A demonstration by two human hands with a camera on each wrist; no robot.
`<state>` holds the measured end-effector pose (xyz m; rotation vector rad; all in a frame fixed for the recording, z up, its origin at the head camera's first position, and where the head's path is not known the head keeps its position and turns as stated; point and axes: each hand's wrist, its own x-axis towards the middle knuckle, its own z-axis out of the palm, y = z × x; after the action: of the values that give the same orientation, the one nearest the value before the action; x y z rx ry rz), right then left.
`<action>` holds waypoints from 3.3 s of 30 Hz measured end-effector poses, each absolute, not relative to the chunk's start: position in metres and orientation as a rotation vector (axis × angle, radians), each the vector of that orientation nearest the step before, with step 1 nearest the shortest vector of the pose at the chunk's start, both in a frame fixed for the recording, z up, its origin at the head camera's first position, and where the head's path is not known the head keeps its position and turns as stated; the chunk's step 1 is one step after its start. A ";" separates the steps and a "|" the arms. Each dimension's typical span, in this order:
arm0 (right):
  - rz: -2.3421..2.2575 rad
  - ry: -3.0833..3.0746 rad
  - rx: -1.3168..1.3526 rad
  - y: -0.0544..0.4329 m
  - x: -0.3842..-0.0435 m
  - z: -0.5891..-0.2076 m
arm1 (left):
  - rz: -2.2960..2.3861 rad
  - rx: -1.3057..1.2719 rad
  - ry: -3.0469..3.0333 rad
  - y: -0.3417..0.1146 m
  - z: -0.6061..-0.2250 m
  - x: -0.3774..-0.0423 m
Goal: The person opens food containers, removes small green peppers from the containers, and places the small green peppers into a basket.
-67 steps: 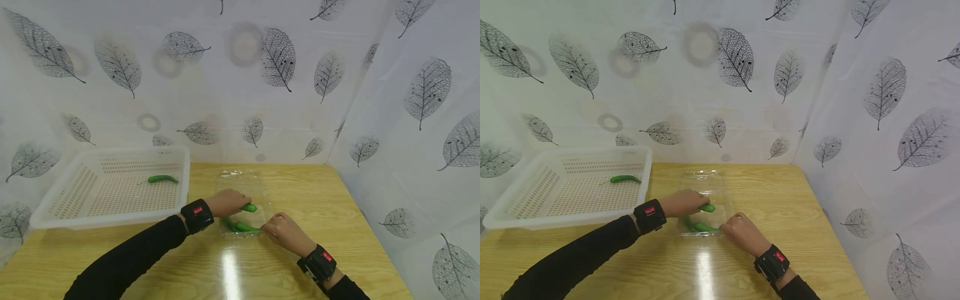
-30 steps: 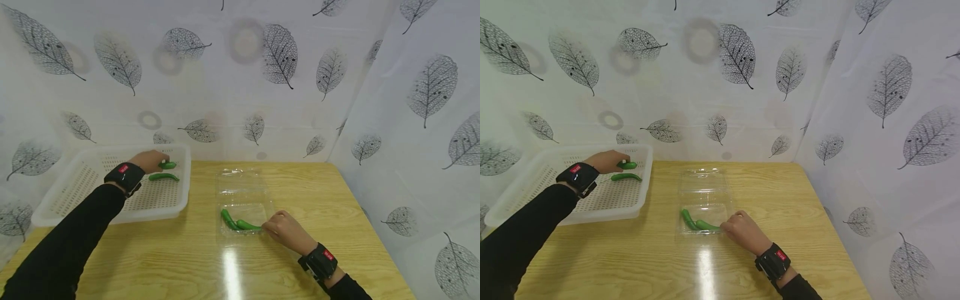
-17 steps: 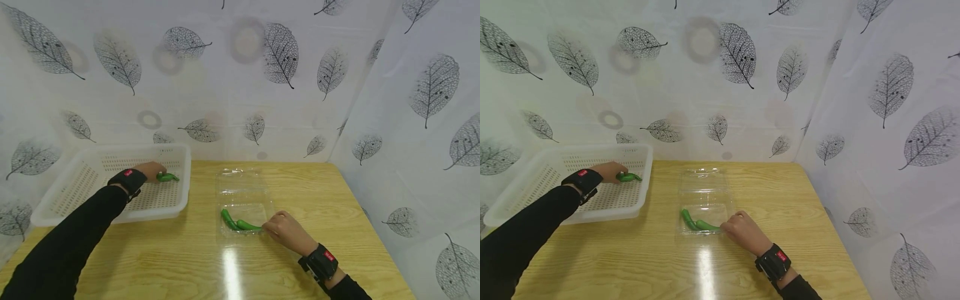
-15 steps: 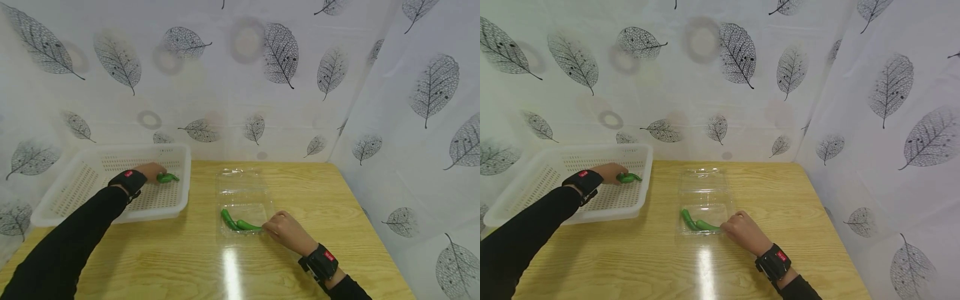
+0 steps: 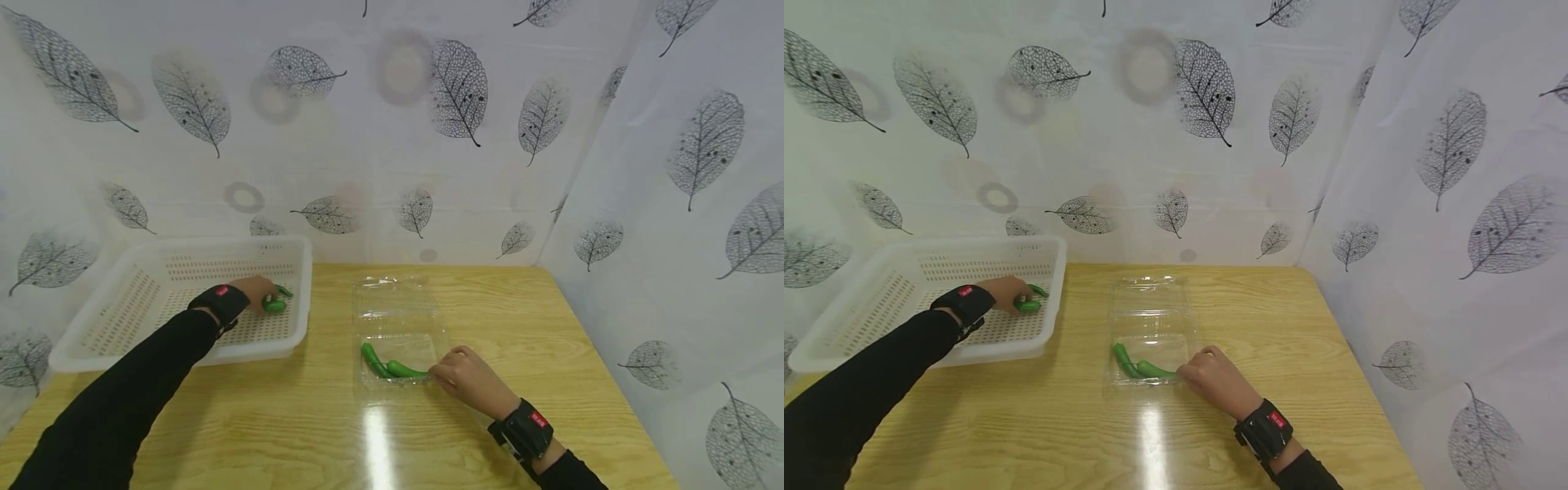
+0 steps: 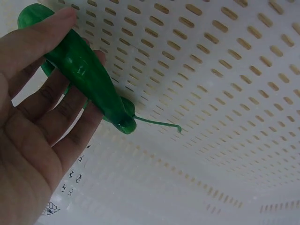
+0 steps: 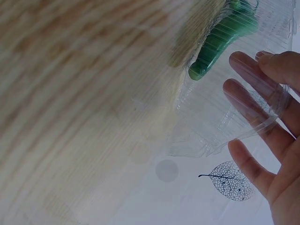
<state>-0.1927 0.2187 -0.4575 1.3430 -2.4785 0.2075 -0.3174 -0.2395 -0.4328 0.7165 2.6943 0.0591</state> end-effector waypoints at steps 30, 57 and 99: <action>0.167 -2.483 1.354 0.219 -0.216 -0.417 | 0.040 0.669 2.694 -0.236 -0.434 -0.314; 0.292 -2.741 1.185 0.196 -0.293 -0.454 | 0.048 0.635 2.733 -0.232 -0.435 -0.307; 0.320 -2.774 1.206 0.193 -0.288 -0.450 | 0.136 0.812 2.781 -0.226 -0.387 -0.288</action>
<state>-0.2882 0.1934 -0.4504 1.2056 -2.7739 0.3202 -0.2879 -0.2263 -0.3875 0.8120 2.7806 0.1361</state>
